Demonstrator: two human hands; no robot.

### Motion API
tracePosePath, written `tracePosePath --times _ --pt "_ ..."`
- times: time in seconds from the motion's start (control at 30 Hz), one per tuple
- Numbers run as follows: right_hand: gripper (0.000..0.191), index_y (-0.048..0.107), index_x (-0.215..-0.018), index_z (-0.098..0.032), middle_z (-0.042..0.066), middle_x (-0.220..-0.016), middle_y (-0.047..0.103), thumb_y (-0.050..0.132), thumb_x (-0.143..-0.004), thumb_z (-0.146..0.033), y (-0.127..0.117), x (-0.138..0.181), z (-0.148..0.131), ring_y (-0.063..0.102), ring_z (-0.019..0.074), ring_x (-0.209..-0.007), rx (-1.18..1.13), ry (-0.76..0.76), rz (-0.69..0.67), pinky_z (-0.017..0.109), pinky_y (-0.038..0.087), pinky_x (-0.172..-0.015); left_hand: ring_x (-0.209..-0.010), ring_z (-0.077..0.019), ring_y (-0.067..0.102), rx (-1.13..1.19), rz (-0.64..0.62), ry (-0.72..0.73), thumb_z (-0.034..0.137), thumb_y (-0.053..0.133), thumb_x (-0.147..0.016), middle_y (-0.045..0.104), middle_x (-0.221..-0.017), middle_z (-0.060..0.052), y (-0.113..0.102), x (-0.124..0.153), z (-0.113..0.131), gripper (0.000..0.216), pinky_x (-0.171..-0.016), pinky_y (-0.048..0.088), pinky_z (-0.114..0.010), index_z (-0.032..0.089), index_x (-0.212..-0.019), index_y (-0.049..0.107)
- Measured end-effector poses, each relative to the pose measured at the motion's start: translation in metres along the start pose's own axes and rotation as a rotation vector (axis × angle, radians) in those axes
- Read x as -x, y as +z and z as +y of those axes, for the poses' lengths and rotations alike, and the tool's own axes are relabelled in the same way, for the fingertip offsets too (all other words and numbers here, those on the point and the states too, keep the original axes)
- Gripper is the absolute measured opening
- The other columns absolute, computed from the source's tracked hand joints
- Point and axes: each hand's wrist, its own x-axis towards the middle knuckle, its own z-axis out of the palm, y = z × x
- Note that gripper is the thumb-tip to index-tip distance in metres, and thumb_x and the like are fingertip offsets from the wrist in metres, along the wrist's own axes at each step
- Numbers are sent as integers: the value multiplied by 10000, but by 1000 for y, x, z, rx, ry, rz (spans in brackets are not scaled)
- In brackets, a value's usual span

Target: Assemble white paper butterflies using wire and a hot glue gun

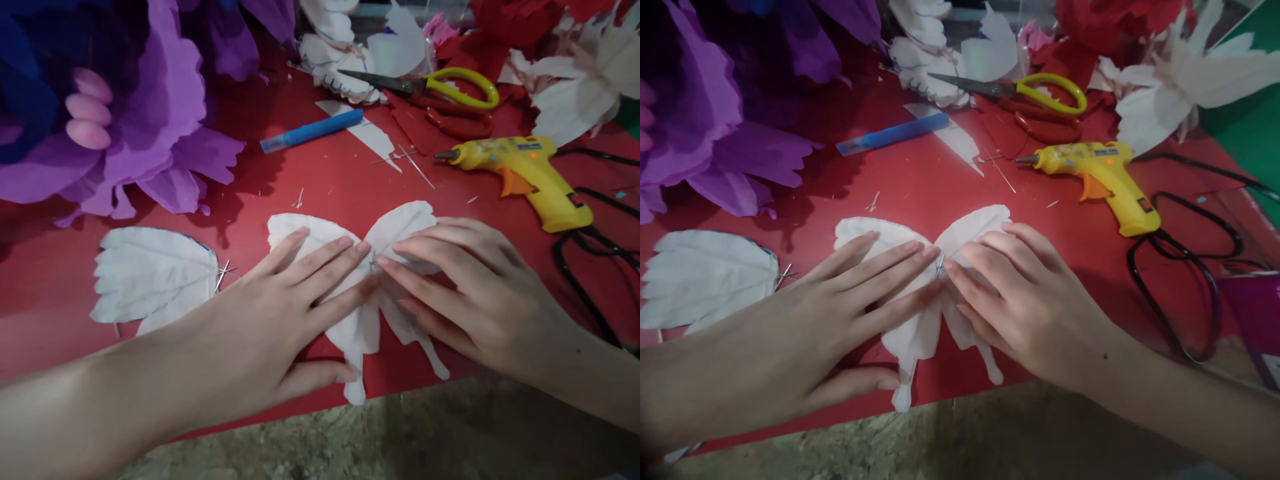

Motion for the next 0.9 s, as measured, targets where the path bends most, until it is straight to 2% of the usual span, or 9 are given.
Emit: tracePosePath --times 0.13,0.33,0.6,0.77,0.9 --pt "250 606 -1009 -76 94 -810 593 444 -874 -210 -3 -5 -2 527 222 -885 22 -34 -7 428 433 -888 -1371 -268 243 -11 5 -1 559 332 -906 248 -1479 -132 1 0 0 651 -1116 216 -501 121 -1387 335" --pt "196 619 -778 -136 54 -817 606 452 -868 -185 -4 -9 -3 526 171 -833 11 -106 -27 404 432 -908 -1382 -254 214 -15 -6 -4 552 299 -918 225 -1490 -124 1 0 1 643 -1123 192 -492 130 -1404 300" --pt "266 561 -1085 -155 64 -878 586 438 -849 -162 5 -2 2 521 167 -866 -162 83 96 375 473 -860 -1385 -245 208 -28 -7 6 533 308 -924 203 -1496 -121 2 2 0 610 -1125 181 -488 148 -1396 318" --pt "295 534 -1117 -82 96 -902 570 433 -850 -159 7 -3 5 511 179 -867 -131 47 41 376 480 -813 -1382 -248 219 -32 -4 6 528 289 -930 207 -1497 -113 3 2 -1 615 -1119 185 -495 145 -1411 284" --pt "289 535 -1116 -93 97 -928 577 436 -856 -172 7 -3 5 514 181 -869 -112 34 11 378 482 -785 -1377 -255 234 -28 25 9 539 295 -926 243 -1490 -109 4 3 -1 627 -1120 185 -482 147 -1414 277"
